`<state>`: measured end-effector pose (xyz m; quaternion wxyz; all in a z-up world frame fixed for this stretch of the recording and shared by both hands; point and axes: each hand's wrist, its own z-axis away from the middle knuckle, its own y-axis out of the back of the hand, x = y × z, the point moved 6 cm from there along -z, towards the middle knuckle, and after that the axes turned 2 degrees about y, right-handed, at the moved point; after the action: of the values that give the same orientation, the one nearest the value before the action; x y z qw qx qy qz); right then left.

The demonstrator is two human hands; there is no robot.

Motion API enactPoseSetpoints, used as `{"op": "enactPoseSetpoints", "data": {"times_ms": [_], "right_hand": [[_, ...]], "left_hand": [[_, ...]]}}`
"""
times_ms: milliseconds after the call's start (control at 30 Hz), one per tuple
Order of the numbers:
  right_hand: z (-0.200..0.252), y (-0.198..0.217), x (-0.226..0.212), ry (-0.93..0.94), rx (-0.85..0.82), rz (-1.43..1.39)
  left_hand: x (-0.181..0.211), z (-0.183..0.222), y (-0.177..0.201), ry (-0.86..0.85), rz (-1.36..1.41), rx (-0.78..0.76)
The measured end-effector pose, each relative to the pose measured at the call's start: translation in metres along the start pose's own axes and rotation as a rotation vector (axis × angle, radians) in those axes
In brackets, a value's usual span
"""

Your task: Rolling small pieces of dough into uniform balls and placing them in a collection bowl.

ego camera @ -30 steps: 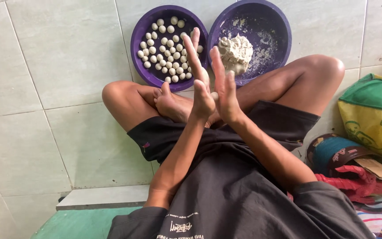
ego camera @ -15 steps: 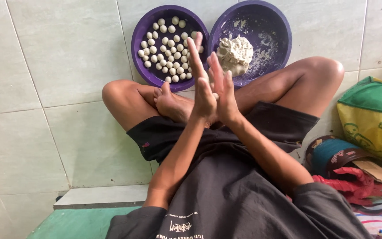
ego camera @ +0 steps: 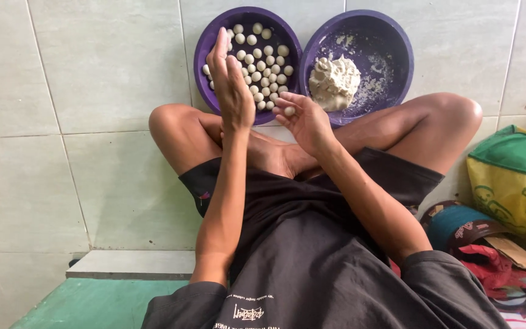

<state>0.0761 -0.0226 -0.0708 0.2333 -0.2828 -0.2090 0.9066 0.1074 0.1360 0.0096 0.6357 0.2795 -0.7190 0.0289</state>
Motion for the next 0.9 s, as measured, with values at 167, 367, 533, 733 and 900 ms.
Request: {"op": "enactPoseSetpoints", "data": {"times_ms": [167, 367, 533, 733, 900], "right_hand": [[-0.023, 0.015, 0.008, 0.183, -0.226, 0.123], [-0.013, -0.023, -0.011, 0.239, -0.240, 0.601], [-0.022, -0.051, -0.012, 0.220, -0.239, 0.989], [-0.058, -0.056, -0.014, 0.233, -0.268, 1.364], [-0.077, -0.049, -0.023, 0.549, -0.338, 1.265]], "left_hand": [[-0.065, -0.002, 0.007, 0.308, 0.219, 0.073], [-0.092, -0.005, 0.022, 0.444, 0.172, 0.144], [-0.106, -0.009, 0.033, 0.448, 0.199, 0.166], [-0.116, -0.007, 0.030, 0.442, 0.145, 0.114], [-0.115, -0.009, 0.019, 0.302, 0.151, 0.056]]}}
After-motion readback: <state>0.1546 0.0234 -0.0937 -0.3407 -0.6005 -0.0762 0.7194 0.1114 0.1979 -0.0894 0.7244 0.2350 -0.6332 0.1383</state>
